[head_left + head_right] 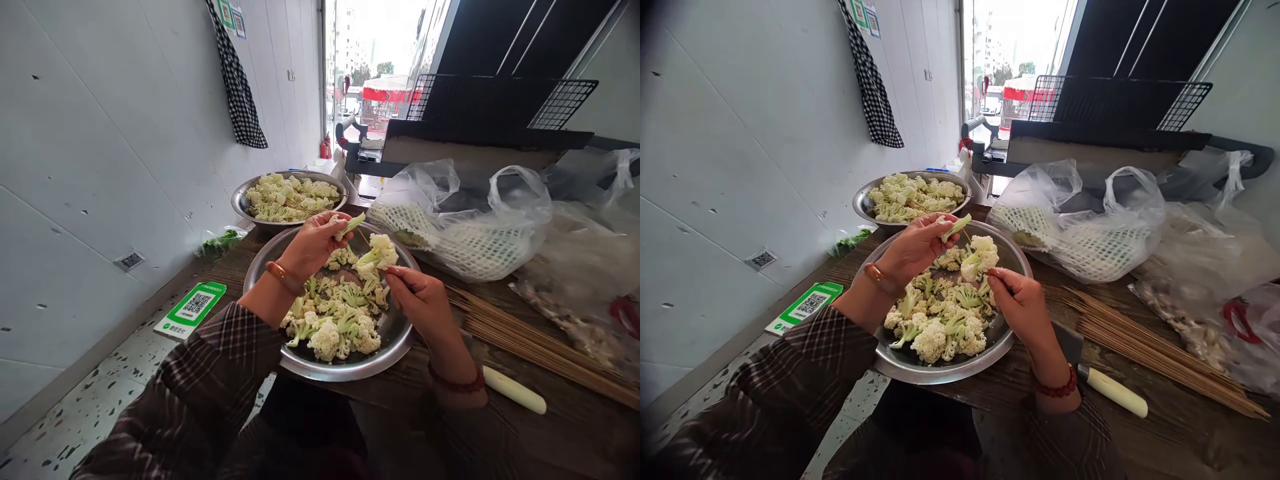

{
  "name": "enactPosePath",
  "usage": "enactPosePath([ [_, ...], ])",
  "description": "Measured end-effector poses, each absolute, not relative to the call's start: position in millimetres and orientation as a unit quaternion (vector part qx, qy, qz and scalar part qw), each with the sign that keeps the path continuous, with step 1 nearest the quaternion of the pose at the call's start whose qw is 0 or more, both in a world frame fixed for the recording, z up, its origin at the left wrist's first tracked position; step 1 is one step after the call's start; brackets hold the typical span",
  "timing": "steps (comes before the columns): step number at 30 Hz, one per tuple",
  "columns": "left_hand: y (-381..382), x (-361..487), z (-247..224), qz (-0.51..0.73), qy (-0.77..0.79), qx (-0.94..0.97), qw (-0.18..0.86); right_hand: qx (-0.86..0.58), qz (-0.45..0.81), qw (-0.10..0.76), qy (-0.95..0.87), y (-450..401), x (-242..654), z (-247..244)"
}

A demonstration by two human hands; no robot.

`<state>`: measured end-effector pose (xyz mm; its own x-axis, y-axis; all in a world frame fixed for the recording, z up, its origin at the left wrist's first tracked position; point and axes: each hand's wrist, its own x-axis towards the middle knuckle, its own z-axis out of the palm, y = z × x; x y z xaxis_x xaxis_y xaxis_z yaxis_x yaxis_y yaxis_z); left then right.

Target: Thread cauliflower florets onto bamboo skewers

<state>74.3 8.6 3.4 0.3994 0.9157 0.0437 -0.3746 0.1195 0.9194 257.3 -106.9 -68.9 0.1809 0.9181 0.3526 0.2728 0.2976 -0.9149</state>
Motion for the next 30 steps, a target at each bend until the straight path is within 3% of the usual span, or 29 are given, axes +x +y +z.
enactPosePath([
  [18, 6.3, 76.5, 3.1, 0.478, 0.288, 0.508, 0.656, -0.526, 0.282, 0.556, -0.578, -109.0, 257.1, -65.0],
  [30, 6.5, 76.3, -2.3, 0.482, 0.271, 0.627, 0.549, -0.529, 0.260, 0.563, -0.580, -108.4, 257.4, -65.9],
])
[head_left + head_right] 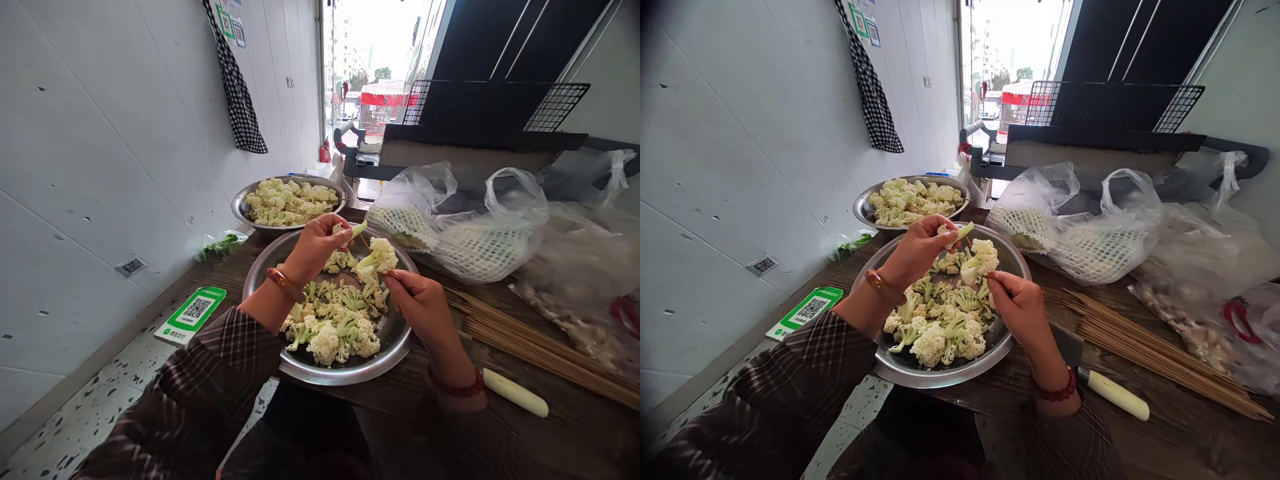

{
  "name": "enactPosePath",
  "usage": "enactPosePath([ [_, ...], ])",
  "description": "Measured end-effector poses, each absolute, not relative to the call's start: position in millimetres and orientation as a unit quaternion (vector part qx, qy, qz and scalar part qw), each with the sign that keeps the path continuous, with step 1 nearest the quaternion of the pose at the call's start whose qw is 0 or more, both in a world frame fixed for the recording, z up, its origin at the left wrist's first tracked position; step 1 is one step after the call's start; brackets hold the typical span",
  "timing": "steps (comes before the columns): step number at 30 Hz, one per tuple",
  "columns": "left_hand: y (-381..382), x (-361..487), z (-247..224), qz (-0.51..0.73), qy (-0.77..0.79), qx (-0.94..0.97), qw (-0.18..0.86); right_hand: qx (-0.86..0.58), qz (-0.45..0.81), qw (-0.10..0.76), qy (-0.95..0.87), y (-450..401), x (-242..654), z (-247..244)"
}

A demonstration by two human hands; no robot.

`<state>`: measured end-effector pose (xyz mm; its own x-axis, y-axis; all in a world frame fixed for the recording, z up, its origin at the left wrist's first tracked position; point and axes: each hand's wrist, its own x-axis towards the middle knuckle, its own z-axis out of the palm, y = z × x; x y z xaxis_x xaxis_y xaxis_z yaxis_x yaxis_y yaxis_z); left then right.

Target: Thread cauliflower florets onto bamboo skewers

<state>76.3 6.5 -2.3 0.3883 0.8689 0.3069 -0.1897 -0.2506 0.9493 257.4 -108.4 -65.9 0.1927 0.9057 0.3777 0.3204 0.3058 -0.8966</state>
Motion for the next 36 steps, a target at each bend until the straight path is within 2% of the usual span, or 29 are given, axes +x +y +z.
enactPosePath([
  [4, 3.2, 78.6, -1.0, 0.479, 0.287, 0.656, 0.508, -0.534, 0.244, 0.566, -0.579, -109.1, 256.5, -63.4],
  [11, -10.1, 88.1, -2.6, 0.411, 0.272, 0.710, 0.503, -0.535, 0.254, 0.594, -0.545, -107.4, 255.6, -63.0],
  [18, -11.3, 86.8, 1.9, 0.416, 0.252, 0.613, 0.622, -0.503, 0.294, 0.611, -0.537, -103.9, 257.0, -64.1],
  [21, -3.4, 85.6, -1.7, 0.425, 0.276, 0.576, 0.641, -0.503, 0.307, 0.618, -0.520, -103.5, 257.2, -63.5],
  [25, 13.1, 87.4, -18.6, 0.416, 0.339, 0.621, 0.571, -0.508, 0.309, 0.646, -0.479, -104.9, 256.7, -60.3],
  [31, 17.2, 101.0, -50.4, 0.277, 0.336, 0.836, 0.334, -0.506, 0.300, 0.655, -0.474, -103.4, 258.0, -59.4],
  [36, 9.7, 107.5, -71.8, 0.148, 0.301, 0.898, 0.285, -0.497, 0.308, 0.655, -0.480, -103.0, 258.7, -59.3],
])
